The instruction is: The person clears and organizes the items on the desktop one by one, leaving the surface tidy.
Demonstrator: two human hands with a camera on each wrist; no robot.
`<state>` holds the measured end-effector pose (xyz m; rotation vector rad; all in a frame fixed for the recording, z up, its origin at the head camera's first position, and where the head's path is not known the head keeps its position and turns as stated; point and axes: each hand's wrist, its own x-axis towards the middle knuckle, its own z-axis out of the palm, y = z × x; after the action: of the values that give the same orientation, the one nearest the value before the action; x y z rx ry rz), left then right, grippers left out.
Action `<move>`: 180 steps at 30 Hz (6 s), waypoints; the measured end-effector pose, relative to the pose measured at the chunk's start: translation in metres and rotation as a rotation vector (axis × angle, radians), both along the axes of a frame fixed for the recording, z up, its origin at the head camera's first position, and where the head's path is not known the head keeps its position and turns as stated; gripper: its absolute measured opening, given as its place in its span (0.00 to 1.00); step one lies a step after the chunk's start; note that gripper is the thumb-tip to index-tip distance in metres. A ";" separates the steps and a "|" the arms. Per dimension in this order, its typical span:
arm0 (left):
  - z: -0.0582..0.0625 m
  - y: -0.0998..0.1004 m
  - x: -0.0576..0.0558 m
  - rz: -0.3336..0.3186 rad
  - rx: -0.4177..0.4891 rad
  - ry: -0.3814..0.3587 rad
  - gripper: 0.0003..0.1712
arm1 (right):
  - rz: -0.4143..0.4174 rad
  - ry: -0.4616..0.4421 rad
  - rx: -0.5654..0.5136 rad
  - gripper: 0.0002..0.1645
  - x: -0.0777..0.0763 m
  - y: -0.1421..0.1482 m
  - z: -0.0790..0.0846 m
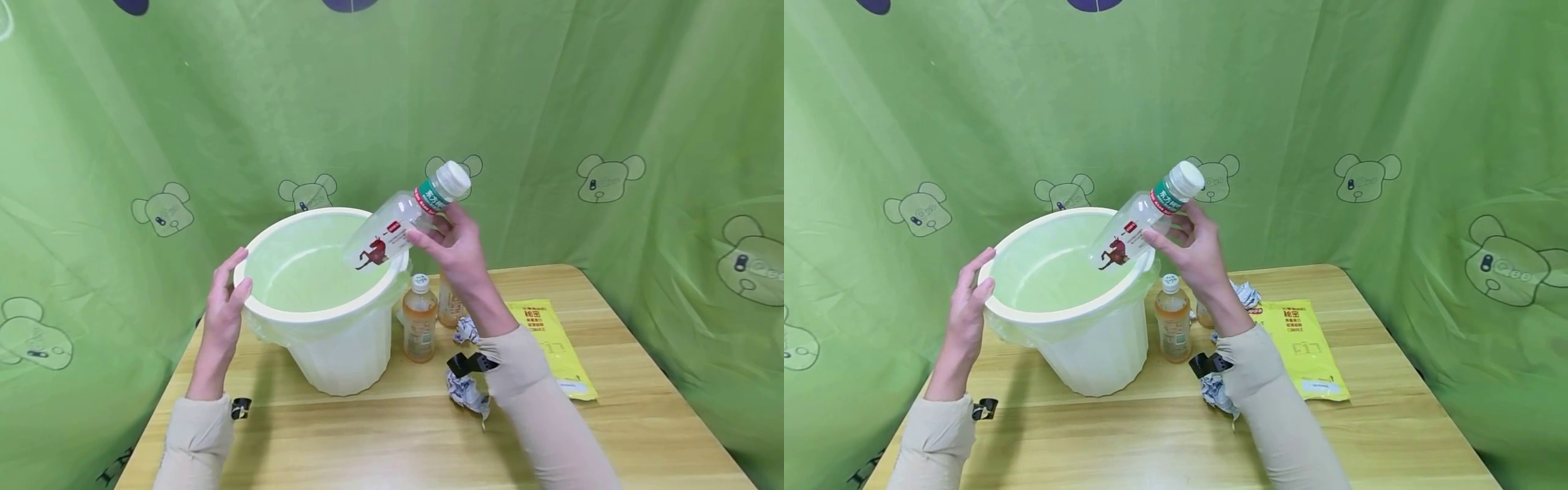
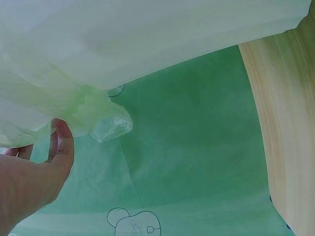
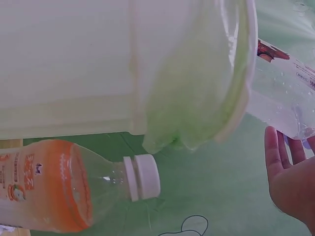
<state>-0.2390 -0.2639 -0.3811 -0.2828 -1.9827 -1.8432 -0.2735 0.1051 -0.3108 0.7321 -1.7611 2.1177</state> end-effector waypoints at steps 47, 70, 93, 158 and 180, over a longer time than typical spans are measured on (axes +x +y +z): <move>-0.001 0.002 0.001 0.006 0.009 -0.004 0.33 | -0.017 0.054 0.397 0.39 -0.013 -0.017 -0.027; -0.002 0.003 0.000 0.013 0.008 -0.014 0.33 | 0.022 0.052 0.333 0.37 -0.011 -0.008 -0.021; 0.000 0.003 0.001 0.014 0.012 -0.011 0.33 | 0.020 -0.131 0.320 0.36 -0.008 0.046 -0.059; -0.001 0.002 0.001 0.009 -0.006 -0.016 0.33 | 0.006 -0.334 0.574 0.42 -0.010 0.053 -0.133; -0.001 0.002 -0.001 0.018 0.009 -0.008 0.33 | -0.001 -0.274 0.436 0.40 0.002 0.073 -0.086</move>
<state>-0.2397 -0.2617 -0.3819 -0.2539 -1.9754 -1.8448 -0.2717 0.1785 -0.3965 0.5555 -2.4124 1.9241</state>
